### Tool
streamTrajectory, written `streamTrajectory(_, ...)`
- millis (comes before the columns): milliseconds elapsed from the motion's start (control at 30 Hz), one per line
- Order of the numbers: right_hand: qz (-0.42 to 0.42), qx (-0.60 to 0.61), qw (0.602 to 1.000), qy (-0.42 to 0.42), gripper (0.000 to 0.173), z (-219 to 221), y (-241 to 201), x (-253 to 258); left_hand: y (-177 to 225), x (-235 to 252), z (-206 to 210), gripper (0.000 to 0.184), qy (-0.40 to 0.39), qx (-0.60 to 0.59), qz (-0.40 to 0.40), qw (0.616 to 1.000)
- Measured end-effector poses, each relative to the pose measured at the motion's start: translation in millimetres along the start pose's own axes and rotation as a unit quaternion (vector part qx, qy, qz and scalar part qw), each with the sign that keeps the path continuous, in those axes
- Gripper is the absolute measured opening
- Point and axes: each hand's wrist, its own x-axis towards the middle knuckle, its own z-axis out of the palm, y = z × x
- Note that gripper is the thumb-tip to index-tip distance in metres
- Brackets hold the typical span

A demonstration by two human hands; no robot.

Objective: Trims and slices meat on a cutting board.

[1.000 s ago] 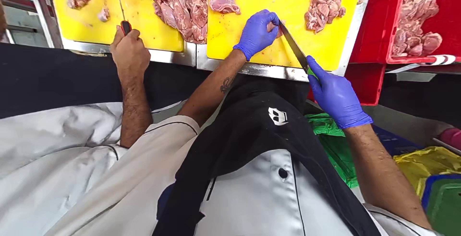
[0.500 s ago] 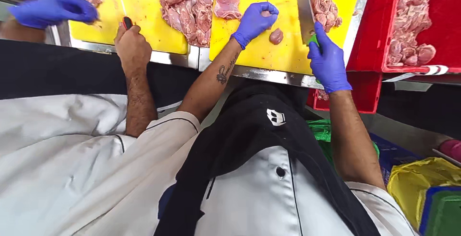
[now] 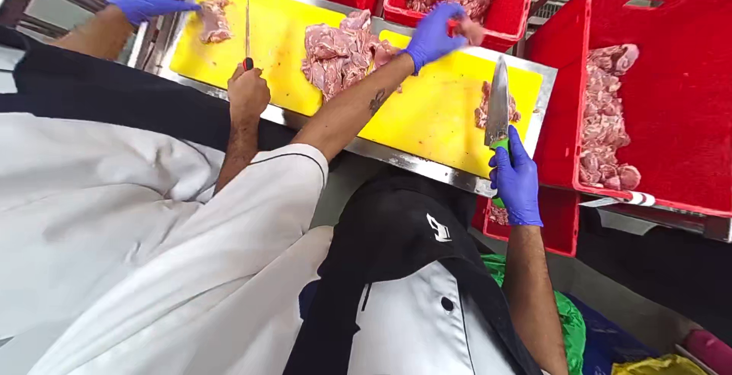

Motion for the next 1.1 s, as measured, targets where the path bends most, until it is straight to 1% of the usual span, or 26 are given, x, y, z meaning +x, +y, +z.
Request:
streamTrajectory(33, -0.005, 0.002, 1.0, 0.004, 0.053, -1.0, -1.9, -1.4, -7.9, 14.5, -16.2, 0.048, 0.056, 0.068, -0.058, 0.994)
streamTrajectory(67, -0.014, 0.006, 1.0, 0.01, 0.053, -2.2, -4.5, -3.7, -15.8, 19.5, -31.0, 0.049, 0.06, 0.135, -0.099, 0.984)
streamTrajectory(100, -0.031, 0.011, 0.999, 0.022, 0.053, -2.8, -7.4, -7.5, -23.8, 15.9, -42.7, 0.05, 0.028, 0.208, -0.128, 0.969)
streamTrajectory(133, -0.055, 0.016, 0.998, 0.037, 0.053, -2.6, -9.9, -11.8, -30.5, 7.0, -50.3, 0.054, -0.022, 0.279, -0.147, 0.949)
streamTrajectory(200, -0.115, 0.01, 0.991, 0.067, 0.052, 3.2, -7.9, -14.1, -44.8, -12.9, -53.0, 0.061, -0.109, 0.398, -0.162, 0.896)
streamTrajectory(233, -0.135, -0.025, 0.988, 0.073, 0.052, 6.6, -3.9, -10.0, -51.4, -21.9, -50.5, 0.059, -0.13, 0.437, -0.157, 0.876)
streamTrajectory(267, -0.13, -0.076, 0.986, 0.066, 0.052, 10.0, 0.8, -4.4, -57.2, -29.1, -48.0, 0.055, -0.142, 0.464, -0.146, 0.862)
streamTrajectory(300, -0.11, -0.119, 0.986, 0.045, 0.051, 10.9, 5.1, -0.4, -60.5, -36.8, -45.0, 0.053, -0.149, 0.474, -0.133, 0.857)
streamTrajectory(333, -0.1, -0.137, 0.985, 0.037, 0.051, 12.7, 8.7, 2.4, -60.6, -43.0, -44.6, 0.049, -0.155, 0.472, -0.12, 0.859)
streamTrajectory(367, -0.099, -0.133, 0.985, 0.046, 0.051, 14.0, 8.4, 5.7, -58.2, -44.2, -47.9, 0.041, -0.156, 0.458, -0.106, 0.869)
streamTrajectory(433, -0.089, -0.115, 0.988, 0.06, 0.051, 8.7, 1.4, 12.1, -53.0, -47.8, -53.3, 0.026, -0.148, 0.409, -0.092, 0.896)
streamTrajectory(467, -0.076, -0.108, 0.99, 0.056, 0.051, 8.1, -0.1, 10.3, -52.1, -52.9, -53.4, 0.023, -0.153, 0.381, -0.096, 0.907)
streamTrajectory(500, -0.069, -0.099, 0.991, 0.051, 0.052, 8.7, -1.6, 10.1, -51.4, -54.5, -54.6, 0.027, -0.155, 0.368, -0.104, 0.911)
streamTrajectory(567, -0.075, -0.074, 0.993, 0.045, 0.052, 10.1, -6.1, 9.4, -52.2, -54.5, -54.9, 0.05, -0.157, 0.382, -0.123, 0.902)
streamTrajectory(600, -0.078, -0.07, 0.994, 0.03, 0.052, 12.7, -8.4, 5.5, -55.6, -56.4, -52.9, 0.054, -0.155, 0.398, -0.129, 0.895)
streamTrajectory(667, -0.084, -0.088, 0.992, -0.029, 0.05, 27.6, -10.5, -4.2, -63.3, -54.5, -51.1, 0.043, -0.146, 0.43, -0.121, 0.883)
streamTrajectory(767, -0.076, -0.127, 0.977, -0.156, 0.049, 57.7, 3.0, -22.6, -67.2, -49.0, -51.7, 0.036, -0.178, 0.452, -0.085, 0.87)
streamTrajectory(800, -0.068, -0.128, 0.974, -0.173, 0.049, 61.9, 12.3, -25.1, -66.1, -49.4, -53.9, 0.034, -0.183, 0.443, -0.078, 0.874)
streamTrajectory(833, -0.058, -0.121, 0.977, -0.164, 0.049, 61.4, 21.2, -25.1, -64.6, -49.6, -59.0, 0.031, -0.184, 0.425, -0.07, 0.884)
streamTrajectory(900, -0.036, -0.106, 0.989, -0.096, 0.05, 48.9, 33.8, -15.3, -56.1, -45.6, -79.8, 0.03, -0.19, 0.352, -0.036, 0.916)
streamTrajectory(967, -0.002, -0.098, 0.995, -0.028, 0.05, 30.7, 44.3, -7.7, -43.7, -47.0, -93.4, 0.03, -0.205, 0.234, -0.003, 0.95)
streamTrajectory(1033, 0.025, -0.106, 0.994, -0.01, 0.051, 13.8, 40.9, 0.1, -22.6, -52.1, -96.1, 0.033, -0.194, 0.114, 0.003, 0.974)
streamTrajectory(1100, 0.027, -0.104, 0.994, -0.013, 0.051, 6.8, 27.2, -0.9, -4.7, -66.1, -83.6, 0.032, -0.141, -0.013, -0.014, 0.99)
